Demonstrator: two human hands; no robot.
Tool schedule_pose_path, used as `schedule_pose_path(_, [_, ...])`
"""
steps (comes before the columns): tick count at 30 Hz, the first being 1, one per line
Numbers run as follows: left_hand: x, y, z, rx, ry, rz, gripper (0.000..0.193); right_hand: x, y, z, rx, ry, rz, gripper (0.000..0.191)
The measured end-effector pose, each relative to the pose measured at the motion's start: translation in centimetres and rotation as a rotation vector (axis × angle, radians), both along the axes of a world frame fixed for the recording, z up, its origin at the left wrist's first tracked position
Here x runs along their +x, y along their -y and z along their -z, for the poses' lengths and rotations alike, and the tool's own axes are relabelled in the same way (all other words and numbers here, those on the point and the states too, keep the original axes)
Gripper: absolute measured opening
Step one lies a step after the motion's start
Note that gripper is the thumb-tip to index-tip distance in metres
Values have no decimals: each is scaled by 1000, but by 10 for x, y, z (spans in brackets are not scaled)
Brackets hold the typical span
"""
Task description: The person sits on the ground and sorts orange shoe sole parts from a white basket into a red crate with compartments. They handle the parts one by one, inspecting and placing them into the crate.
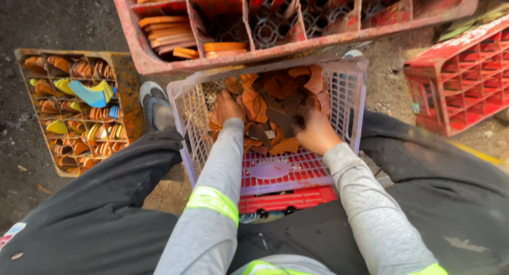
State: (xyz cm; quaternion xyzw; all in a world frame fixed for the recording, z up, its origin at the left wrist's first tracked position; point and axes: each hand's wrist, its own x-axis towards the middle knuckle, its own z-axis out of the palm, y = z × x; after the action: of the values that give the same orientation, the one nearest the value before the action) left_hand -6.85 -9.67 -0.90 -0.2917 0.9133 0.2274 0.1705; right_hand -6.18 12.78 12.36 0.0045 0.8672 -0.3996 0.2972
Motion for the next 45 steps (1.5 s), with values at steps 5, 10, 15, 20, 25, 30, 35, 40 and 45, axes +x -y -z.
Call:
schedule_pose_path(5, [-6, -19, -5, -48, -5, -178, 48, -4, 3, -9, 3, 5, 43, 21])
schedule_pose_path(10, [-9, -24, -12, 62, 46, -313, 47, -5, 7, -14, -35, -4, 48, 26])
schedule_pose_path(15, [-11, -21, -5, -3, 11, -98, 59, -7, 7, -16, 13, -24, 13, 22])
schedule_pose_path(20, [1, -7, -5, 160, 151, -120, 53, -4, 3, -14, -12, -20, 14, 23])
schedule_pose_path(25, [11, -9, -16, 79, 156, -145, 46, 0, 2, -11, 10, -87, 10, 23])
schedule_pose_path(30, [7, -21, -19, 41, 145, -220, 45, -1, 3, -9, 18, -124, -14, 26])
schedule_pose_path(35, [4, -22, -11, 36, 75, -162, 39, 1, 5, -8, 63, -96, -33, 20])
schedule_pose_path(40, [9, -21, -13, 139, -15, -69, 45, -1, 6, -10, 4, -158, 1, 22])
schedule_pose_path(45, [9, -15, -15, 234, -31, -82, 53, -3, 7, -15, 9, -105, 37, 24])
